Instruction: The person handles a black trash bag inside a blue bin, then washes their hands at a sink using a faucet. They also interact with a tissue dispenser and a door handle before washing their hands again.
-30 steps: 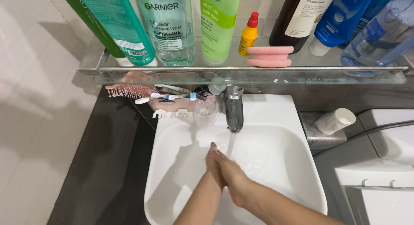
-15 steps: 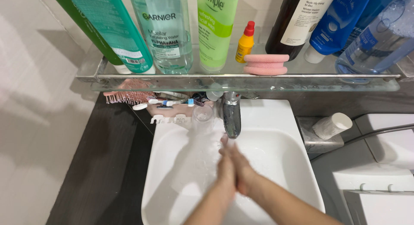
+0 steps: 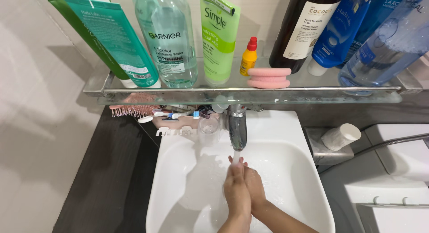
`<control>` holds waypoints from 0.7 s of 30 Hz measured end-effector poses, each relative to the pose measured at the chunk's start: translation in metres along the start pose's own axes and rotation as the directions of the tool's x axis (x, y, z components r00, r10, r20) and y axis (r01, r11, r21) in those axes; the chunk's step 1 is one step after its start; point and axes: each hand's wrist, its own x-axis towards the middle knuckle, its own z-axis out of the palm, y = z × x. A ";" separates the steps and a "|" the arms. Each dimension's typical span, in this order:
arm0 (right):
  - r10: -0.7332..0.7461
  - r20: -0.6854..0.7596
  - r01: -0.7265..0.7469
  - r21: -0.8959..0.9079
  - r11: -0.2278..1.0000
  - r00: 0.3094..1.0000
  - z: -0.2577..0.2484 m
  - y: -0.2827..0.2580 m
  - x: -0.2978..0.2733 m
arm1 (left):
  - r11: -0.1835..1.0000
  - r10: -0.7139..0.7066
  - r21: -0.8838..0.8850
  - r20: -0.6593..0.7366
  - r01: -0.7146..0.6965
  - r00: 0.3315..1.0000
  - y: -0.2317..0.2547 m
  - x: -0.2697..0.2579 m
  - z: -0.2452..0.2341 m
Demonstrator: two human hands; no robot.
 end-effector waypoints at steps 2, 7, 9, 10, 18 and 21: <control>0.184 0.097 -0.185 -0.002 0.983 0.978 -0.003 -0.016 -0.004 | 0.994 -0.065 -0.087 -0.034 0.062 0.997 -0.002 0.000 -0.001; 0.122 0.272 -0.093 -0.116 0.989 0.955 -0.016 -0.039 -0.010 | 0.889 -0.117 -0.454 -0.097 0.060 0.988 -0.032 0.034 0.002; 0.032 0.467 0.185 -0.411 0.893 0.884 -0.016 -0.032 -0.021 | 0.755 -0.354 -0.571 0.059 0.322 0.933 -0.040 0.059 -0.018; -0.065 0.471 0.237 -0.314 0.919 0.880 -0.014 -0.026 -0.026 | 0.658 -0.456 -0.608 0.147 0.444 0.878 -0.044 0.067 -0.028; -0.033 0.498 0.163 -0.219 0.962 0.866 -0.012 0.018 -0.022 | 0.658 -0.302 -0.639 0.261 0.399 0.917 -0.058 0.045 -0.033; 0.048 0.247 0.089 -0.514 0.853 0.968 -0.022 0.012 -0.013 | 0.669 -0.270 -0.644 0.254 0.371 0.929 -0.059 0.054 -0.025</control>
